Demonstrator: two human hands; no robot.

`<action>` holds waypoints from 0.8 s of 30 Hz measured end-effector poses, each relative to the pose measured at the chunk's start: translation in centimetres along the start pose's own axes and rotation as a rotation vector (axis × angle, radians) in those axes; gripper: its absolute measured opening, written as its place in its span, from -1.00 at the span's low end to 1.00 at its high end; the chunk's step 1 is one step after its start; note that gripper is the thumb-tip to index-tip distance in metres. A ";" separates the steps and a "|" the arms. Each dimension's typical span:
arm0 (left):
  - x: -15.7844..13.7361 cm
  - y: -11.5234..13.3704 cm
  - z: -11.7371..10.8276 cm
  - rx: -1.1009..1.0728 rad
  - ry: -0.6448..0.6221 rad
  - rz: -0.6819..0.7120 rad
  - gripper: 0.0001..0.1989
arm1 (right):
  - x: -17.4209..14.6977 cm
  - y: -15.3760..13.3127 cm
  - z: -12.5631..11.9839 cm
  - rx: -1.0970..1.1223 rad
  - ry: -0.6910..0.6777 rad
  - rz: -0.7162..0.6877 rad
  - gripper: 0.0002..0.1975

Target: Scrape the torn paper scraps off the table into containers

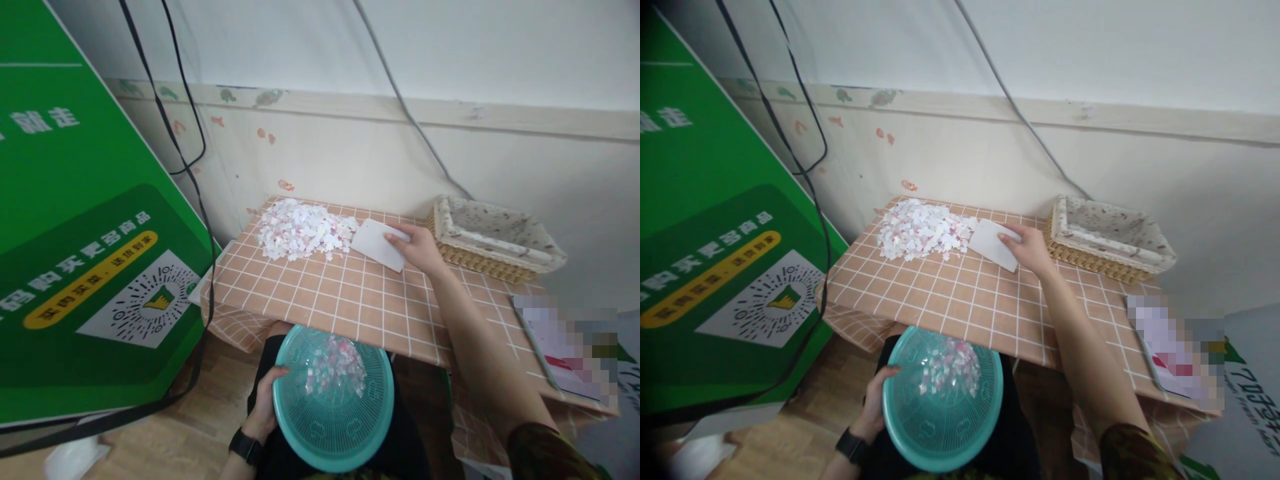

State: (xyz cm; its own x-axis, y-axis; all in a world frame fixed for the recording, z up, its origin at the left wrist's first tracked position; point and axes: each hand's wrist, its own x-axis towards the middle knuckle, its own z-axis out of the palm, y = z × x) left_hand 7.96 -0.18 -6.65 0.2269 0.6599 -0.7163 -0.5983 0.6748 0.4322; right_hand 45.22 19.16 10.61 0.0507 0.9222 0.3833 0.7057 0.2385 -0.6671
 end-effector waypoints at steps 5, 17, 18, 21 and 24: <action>-0.1 -0.5 0.0 0.000 -0.001 -0.001 -0.84 | -0.1 1.5 1.9 0.146 0.013 0.160 -0.52; 0.6 -1.0 0.0 -0.003 0.018 -0.002 -0.83 | -1.5 -0.4 4.3 0.717 -0.258 0.423 -0.46; 0.5 -1.0 0.1 -0.003 0.021 -0.003 -0.83 | -1.6 -0.7 4.2 0.729 -0.270 0.427 -0.45; 0.5 -1.1 0.3 -0.008 0.024 -0.002 -0.82 | -1.6 -1.2 3.9 0.751 -0.258 0.448 -0.42; 0.6 -1.2 0.1 -0.015 0.020 -0.008 -0.82 | -1.6 -1.4 3.8 0.742 -0.231 0.446 -0.42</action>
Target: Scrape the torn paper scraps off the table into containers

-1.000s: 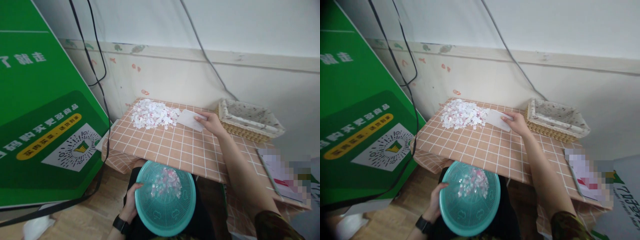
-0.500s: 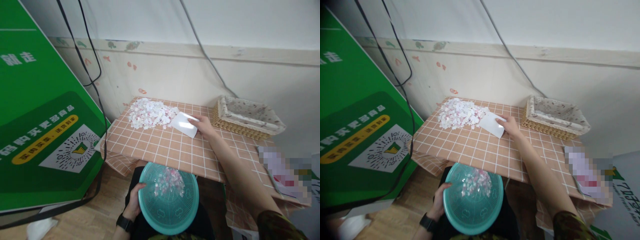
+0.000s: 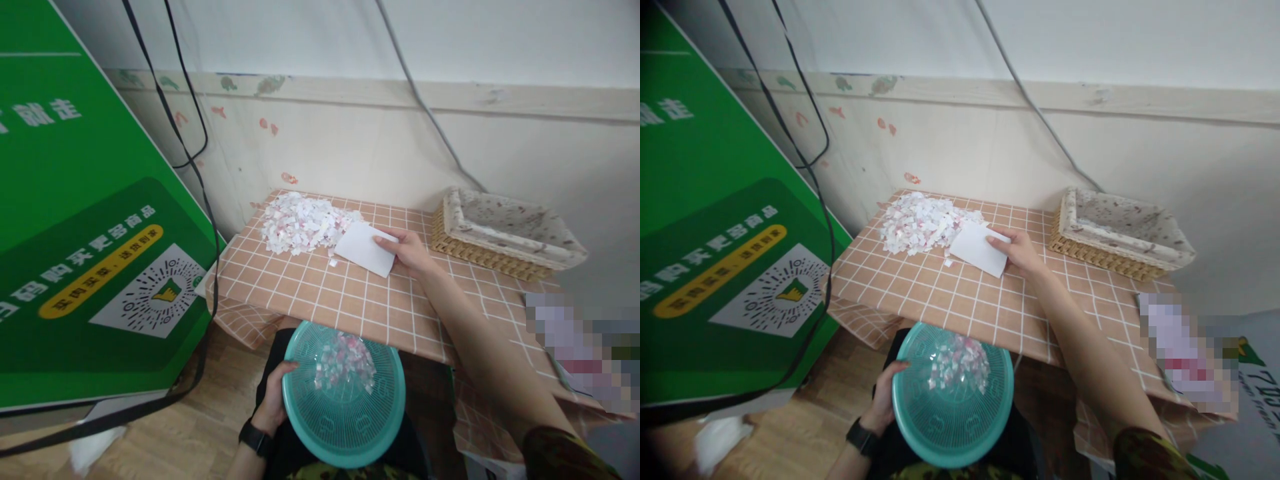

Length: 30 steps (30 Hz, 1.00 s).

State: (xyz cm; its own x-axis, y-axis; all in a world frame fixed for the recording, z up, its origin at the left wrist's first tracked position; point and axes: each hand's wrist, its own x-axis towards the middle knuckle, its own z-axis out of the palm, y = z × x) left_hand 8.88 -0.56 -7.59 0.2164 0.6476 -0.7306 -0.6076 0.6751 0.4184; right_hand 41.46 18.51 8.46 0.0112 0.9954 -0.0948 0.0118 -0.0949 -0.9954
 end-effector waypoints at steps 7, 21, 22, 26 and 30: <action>0.0 0.1 -0.1 -0.005 -0.007 -0.018 -0.79 | 0.2 0.7 0.3 -0.081 -0.039 -0.074 -0.47; 0.1 0.1 -0.6 -0.004 -0.011 0.015 -0.84 | -0.5 0.1 0.7 -0.057 -0.124 -0.007 -0.52; 0.1 0.2 -0.6 -0.005 -0.010 0.015 -0.84 | -0.6 -0.1 0.7 -0.057 -0.112 -0.014 -0.52; 0.1 0.3 -0.7 -0.010 -0.010 0.010 -0.84 | -0.8 -0.6 0.7 -0.088 -0.097 -0.024 -0.52; 0.2 0.3 -1.0 -0.019 -0.005 0.018 -0.85 | -1.2 -1.1 1.2 -0.265 -0.105 -0.071 -0.55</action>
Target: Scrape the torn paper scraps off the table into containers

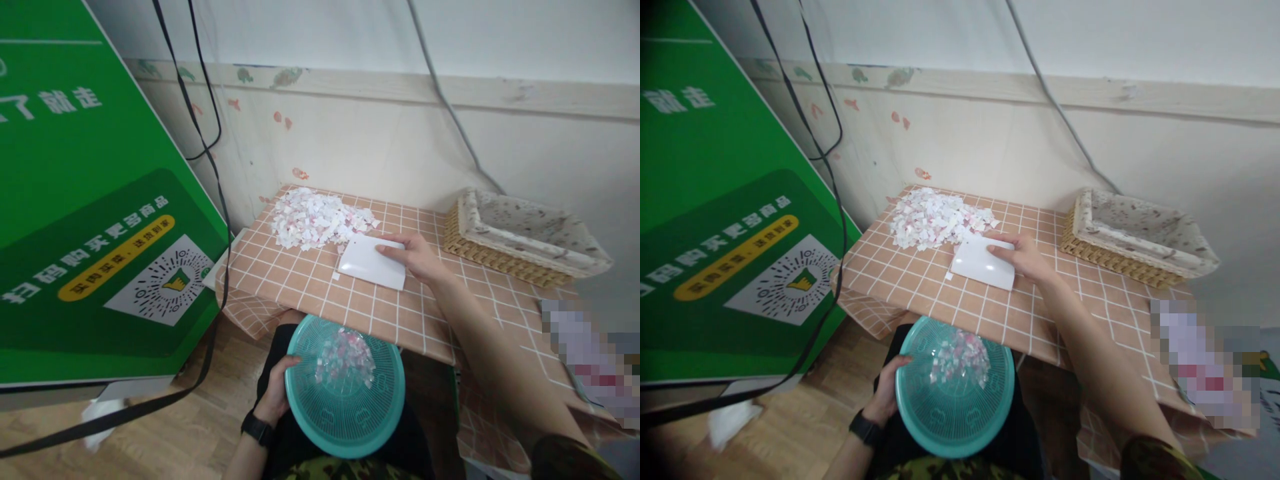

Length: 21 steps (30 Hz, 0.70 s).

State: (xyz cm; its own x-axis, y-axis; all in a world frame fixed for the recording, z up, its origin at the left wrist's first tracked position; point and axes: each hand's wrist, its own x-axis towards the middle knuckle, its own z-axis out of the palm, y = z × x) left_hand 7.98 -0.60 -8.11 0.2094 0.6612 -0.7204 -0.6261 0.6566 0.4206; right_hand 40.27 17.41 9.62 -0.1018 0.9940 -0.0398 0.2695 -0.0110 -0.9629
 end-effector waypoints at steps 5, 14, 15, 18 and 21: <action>0.0 0.1 -0.4 -0.007 -0.009 0.012 -0.85 | -0.3 -0.4 0.2 -0.086 0.023 -0.002 -0.55; 0.0 0.2 -0.4 -0.015 -0.018 0.017 -0.86 | -0.3 -0.1 0.7 -0.055 -0.012 0.004 -0.60; 0.0 0.2 -0.4 -0.014 -0.019 0.018 -0.86 | -0.3 0.1 1.0 -0.009 -0.011 0.014 -0.58; 0.0 0.2 -0.2 -0.017 -0.024 0.024 -0.86 | -0.2 0.6 1.7 0.112 -0.005 0.049 -0.55; -0.1 0.2 -0.2 -0.020 -0.029 0.024 -0.84 | -0.1 0.9 2.0 0.157 -0.025 0.073 -0.53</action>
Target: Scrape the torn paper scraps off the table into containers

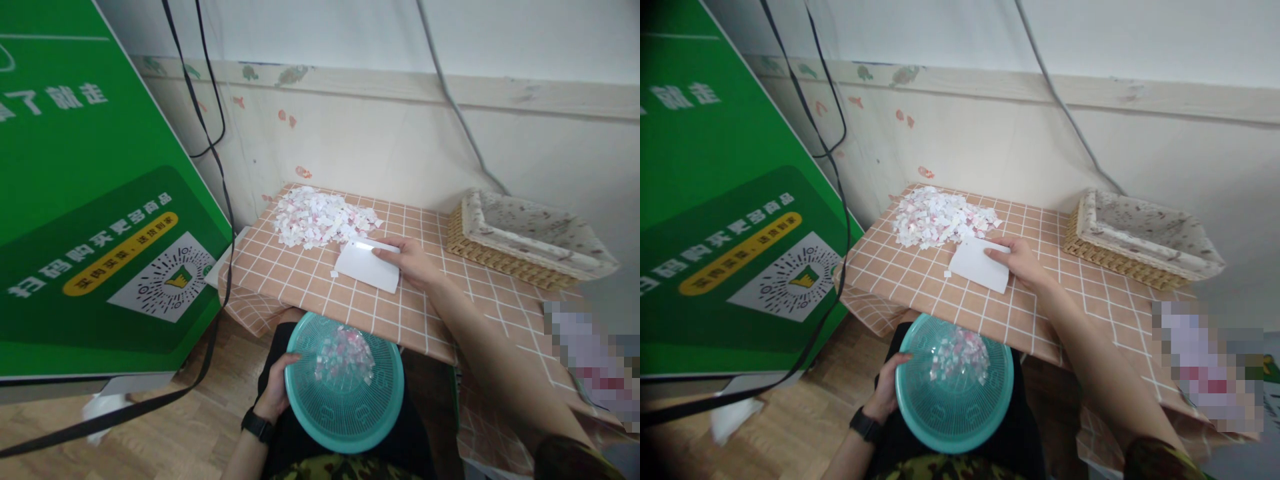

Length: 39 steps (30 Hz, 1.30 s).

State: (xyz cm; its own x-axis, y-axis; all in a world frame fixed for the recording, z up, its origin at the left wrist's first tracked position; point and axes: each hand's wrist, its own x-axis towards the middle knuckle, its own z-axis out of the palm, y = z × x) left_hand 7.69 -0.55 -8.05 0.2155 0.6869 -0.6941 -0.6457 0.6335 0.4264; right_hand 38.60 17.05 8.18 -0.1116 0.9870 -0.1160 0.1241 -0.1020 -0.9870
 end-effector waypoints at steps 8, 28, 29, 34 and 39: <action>0.0 0.0 -0.2 0.007 -0.003 -0.009 -0.84 | -0.3 0.1 0.3 0.023 -0.060 0.028 -0.56; 0.2 -0.1 -0.4 0.009 0.002 -0.017 -0.80 | -3.4 -4.0 1.9 -0.482 -0.101 -0.311 -0.69; 0.2 -0.1 -0.4 0.008 0.004 -0.016 -0.80 | -3.7 -4.2 2.0 -0.531 -0.108 -0.342 -0.69; 0.1 0.0 -0.3 0.003 0.001 -0.023 -0.78 | -5.3 -4.6 2.6 -0.722 -0.207 -0.472 -0.66; 0.3 0.0 -0.5 -0.007 -0.013 -0.026 -0.80 | -7.3 -4.6 3.5 -0.864 -0.273 -0.641 -0.65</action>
State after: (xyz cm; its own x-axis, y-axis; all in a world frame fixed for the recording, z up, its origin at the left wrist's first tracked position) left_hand 7.38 -0.50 -8.49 0.2418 0.6750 -0.6971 -0.6448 0.6486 0.4045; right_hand 35.44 9.90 13.18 -0.6020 0.7540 0.2627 0.5993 0.6441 -0.4753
